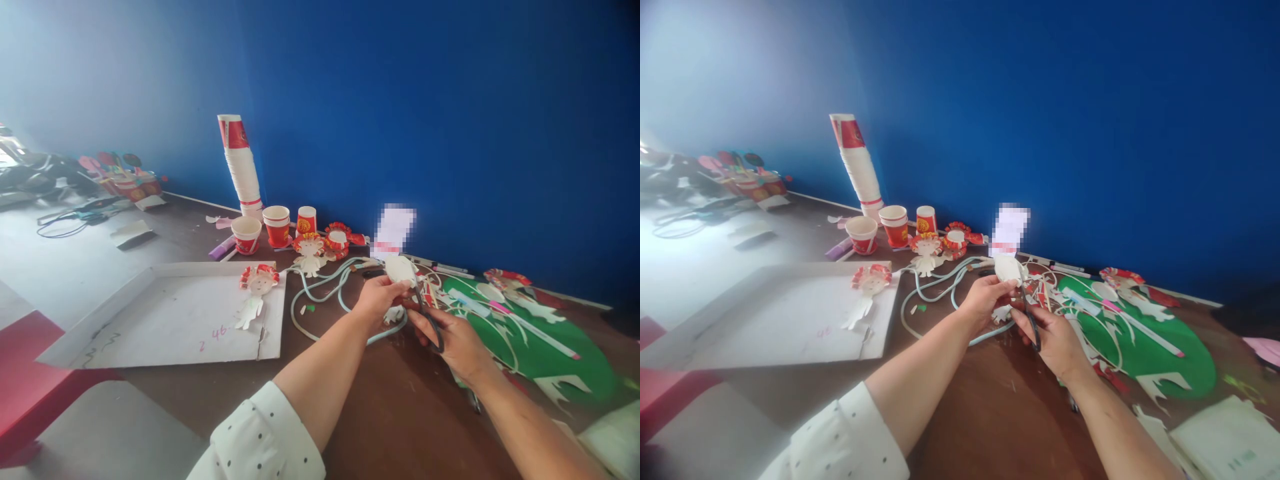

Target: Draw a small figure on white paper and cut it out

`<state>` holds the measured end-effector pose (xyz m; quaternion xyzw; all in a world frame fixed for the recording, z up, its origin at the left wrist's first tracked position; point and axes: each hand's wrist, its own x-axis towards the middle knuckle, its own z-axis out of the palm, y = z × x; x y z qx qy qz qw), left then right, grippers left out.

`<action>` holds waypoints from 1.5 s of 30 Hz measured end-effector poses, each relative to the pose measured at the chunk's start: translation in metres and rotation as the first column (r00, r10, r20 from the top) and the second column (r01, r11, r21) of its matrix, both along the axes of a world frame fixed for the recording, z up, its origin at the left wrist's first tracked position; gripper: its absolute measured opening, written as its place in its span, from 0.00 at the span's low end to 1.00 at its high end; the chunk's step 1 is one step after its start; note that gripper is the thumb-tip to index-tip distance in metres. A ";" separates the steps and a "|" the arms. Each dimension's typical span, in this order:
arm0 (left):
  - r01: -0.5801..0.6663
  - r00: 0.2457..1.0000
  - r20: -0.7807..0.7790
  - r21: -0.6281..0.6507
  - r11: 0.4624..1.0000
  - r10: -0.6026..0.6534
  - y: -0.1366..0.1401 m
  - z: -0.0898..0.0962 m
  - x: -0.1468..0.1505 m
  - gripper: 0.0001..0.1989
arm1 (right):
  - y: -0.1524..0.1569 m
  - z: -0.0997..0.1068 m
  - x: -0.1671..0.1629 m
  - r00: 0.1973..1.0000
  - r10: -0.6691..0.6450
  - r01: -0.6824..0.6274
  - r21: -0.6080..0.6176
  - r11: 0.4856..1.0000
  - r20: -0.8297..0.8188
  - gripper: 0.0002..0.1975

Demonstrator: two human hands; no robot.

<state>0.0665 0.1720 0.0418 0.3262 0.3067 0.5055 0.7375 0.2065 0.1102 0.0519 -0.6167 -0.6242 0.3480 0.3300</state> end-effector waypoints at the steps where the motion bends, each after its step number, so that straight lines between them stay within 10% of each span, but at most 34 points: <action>1: 0.000 1.000 0.001 0.001 1.000 0.000 0.000 0.000 0.000 0.13 | 0.000 0.000 0.000 1.000 -0.002 0.002 0.001 1.000 0.000 0.17; 45: 0.051 0.999 -0.004 -0.020 0.998 -0.051 -0.002 0.003 -0.001 0.15 | 0.004 -0.006 0.012 0.999 0.045 -0.045 -0.003 0.999 0.015 0.22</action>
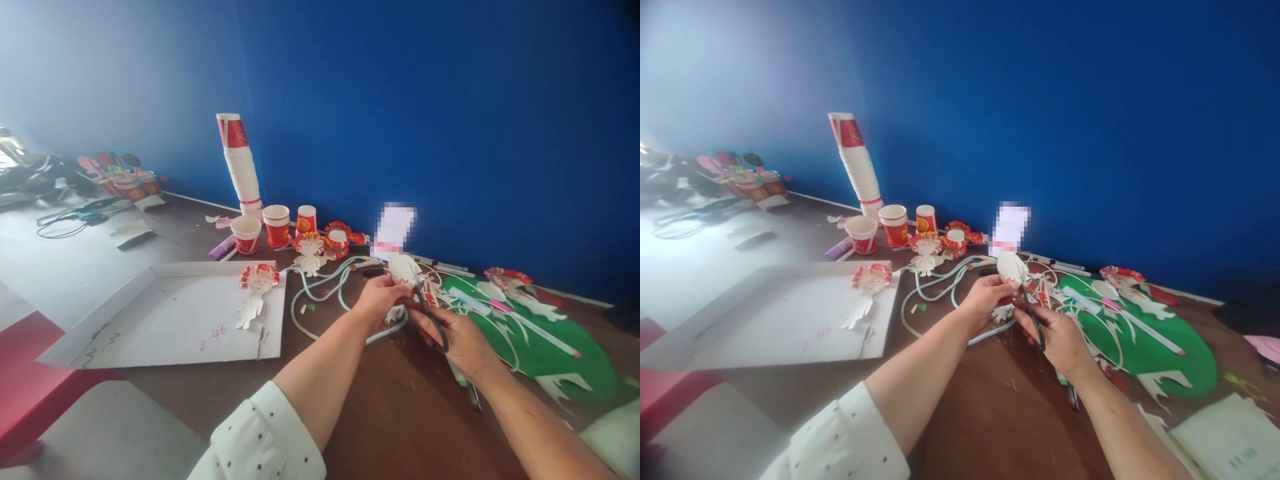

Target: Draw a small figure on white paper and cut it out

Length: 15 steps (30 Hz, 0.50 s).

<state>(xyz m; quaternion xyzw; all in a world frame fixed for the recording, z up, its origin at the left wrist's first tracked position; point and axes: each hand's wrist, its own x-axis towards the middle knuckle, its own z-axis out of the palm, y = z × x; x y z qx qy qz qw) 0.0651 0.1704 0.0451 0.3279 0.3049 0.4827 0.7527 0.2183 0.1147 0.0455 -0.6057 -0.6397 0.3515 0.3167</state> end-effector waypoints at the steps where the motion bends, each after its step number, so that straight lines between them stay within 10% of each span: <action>1: 0.005 1.000 0.000 -0.002 1.000 -0.005 0.000 0.000 0.000 0.15 | 0.000 0.000 0.000 1.000 0.001 -0.001 0.000 1.000 -0.004 0.22; 15: 0.003 1.000 0.019 -0.010 1.000 -0.003 0.000 0.000 0.000 0.17 | -0.001 0.004 -0.002 0.999 -0.037 0.037 -0.013 0.999 -0.039 0.27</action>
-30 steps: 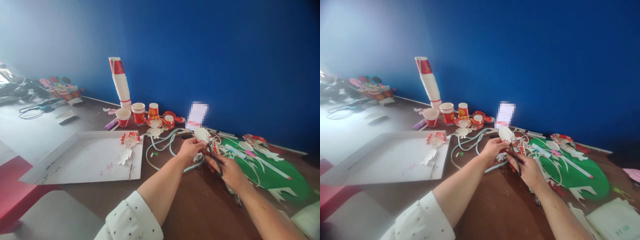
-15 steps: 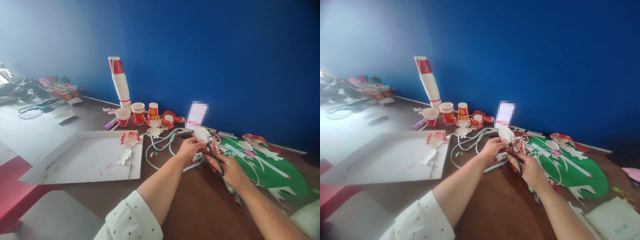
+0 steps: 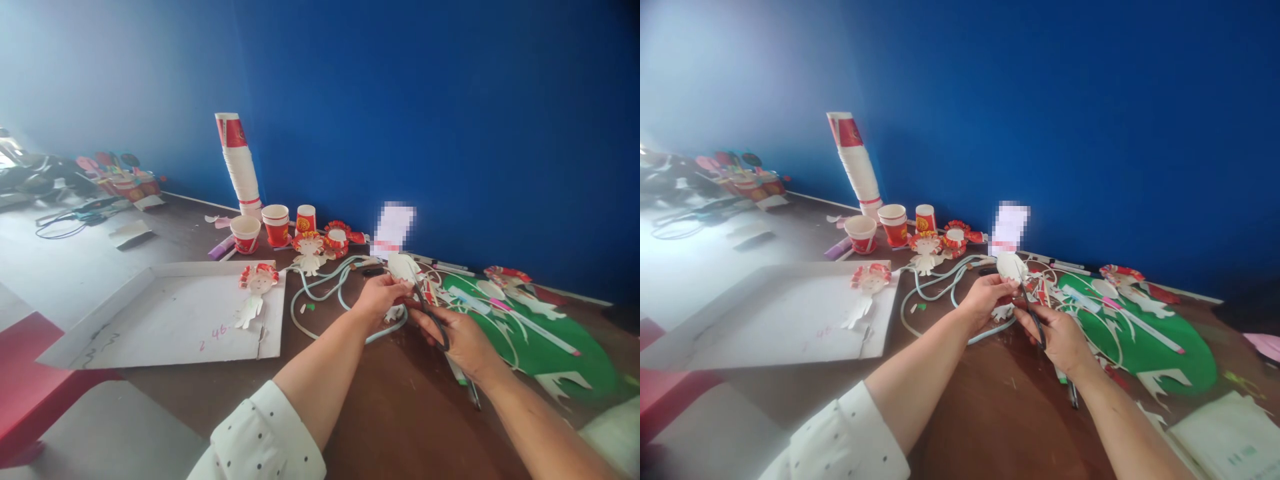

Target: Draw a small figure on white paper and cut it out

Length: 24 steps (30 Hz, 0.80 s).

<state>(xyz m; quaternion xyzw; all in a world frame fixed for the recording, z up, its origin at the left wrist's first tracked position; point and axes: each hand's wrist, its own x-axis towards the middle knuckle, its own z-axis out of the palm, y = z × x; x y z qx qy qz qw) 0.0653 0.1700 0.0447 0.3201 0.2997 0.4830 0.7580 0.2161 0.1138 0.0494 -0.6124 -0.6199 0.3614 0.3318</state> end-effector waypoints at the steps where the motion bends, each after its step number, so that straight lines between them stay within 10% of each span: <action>1: 0.001 1.000 0.000 -0.004 1.000 -0.001 0.000 0.000 0.000 0.17 | 0.000 -0.001 0.000 1.000 -0.002 0.002 -0.001 1.000 -0.004 0.27; 24: -0.071 0.992 -0.097 0.092 0.993 0.080 0.007 -0.008 0.000 0.15 | 0.001 -0.003 0.005 0.999 0.034 -0.034 -0.025 0.999 -0.008 0.27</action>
